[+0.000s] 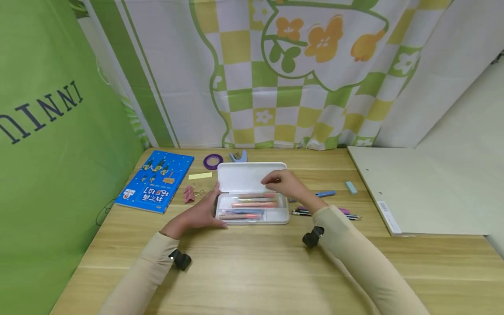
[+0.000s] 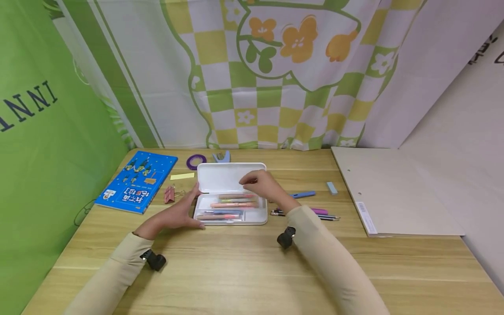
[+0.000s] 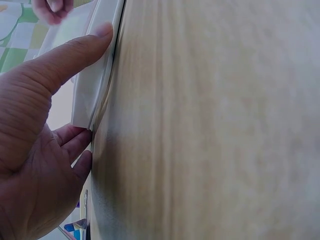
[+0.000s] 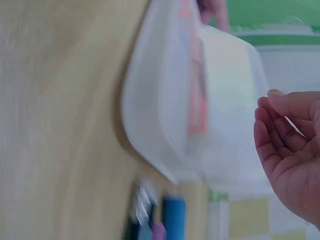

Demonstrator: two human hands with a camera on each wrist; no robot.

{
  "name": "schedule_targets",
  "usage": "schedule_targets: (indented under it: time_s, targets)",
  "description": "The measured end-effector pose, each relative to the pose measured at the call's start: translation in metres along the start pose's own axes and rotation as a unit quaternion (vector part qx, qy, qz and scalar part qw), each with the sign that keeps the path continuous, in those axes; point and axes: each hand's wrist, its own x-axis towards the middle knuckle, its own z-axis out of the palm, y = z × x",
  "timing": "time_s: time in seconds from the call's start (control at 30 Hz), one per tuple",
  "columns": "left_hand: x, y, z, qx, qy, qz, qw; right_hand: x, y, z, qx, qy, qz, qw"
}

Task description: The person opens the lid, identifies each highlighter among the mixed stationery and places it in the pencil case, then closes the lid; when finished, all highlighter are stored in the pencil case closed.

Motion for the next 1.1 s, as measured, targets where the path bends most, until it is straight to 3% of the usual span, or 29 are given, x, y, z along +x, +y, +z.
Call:
schedule_targets:
  time_s: [0.27,0.53,0.63,0.77,0.87,1.1]
  targets:
    - [0.001,-0.002,0.0,-0.003,0.002,0.004,1.0,-0.016,0.015,-0.041,0.085,0.108,0.052,0.989]
    - [0.0,-0.002,0.0,-0.003,0.0,0.005,1.0,-0.014,0.031,-0.048,0.142,0.131,0.109,0.975]
    - [-0.002,0.0,-0.001,-0.005,-0.01,-0.001,0.9999,-0.012,0.034,-0.046,0.154,0.123,0.113,0.974]
    - [-0.003,0.003,-0.003,-0.008,-0.014,-0.007,0.9998,-0.012,0.034,-0.041,0.164,0.083,0.129,0.975]
    - [-0.003,0.004,-0.004,-0.015,-0.007,0.004,0.9999,-0.014,0.033,-0.038,0.17,0.057,0.136,0.974]
    - [-0.002,0.0,-0.002,-0.042,0.013,0.029,0.9986,-0.018,0.032,-0.036,0.186,0.049,0.114,0.975]
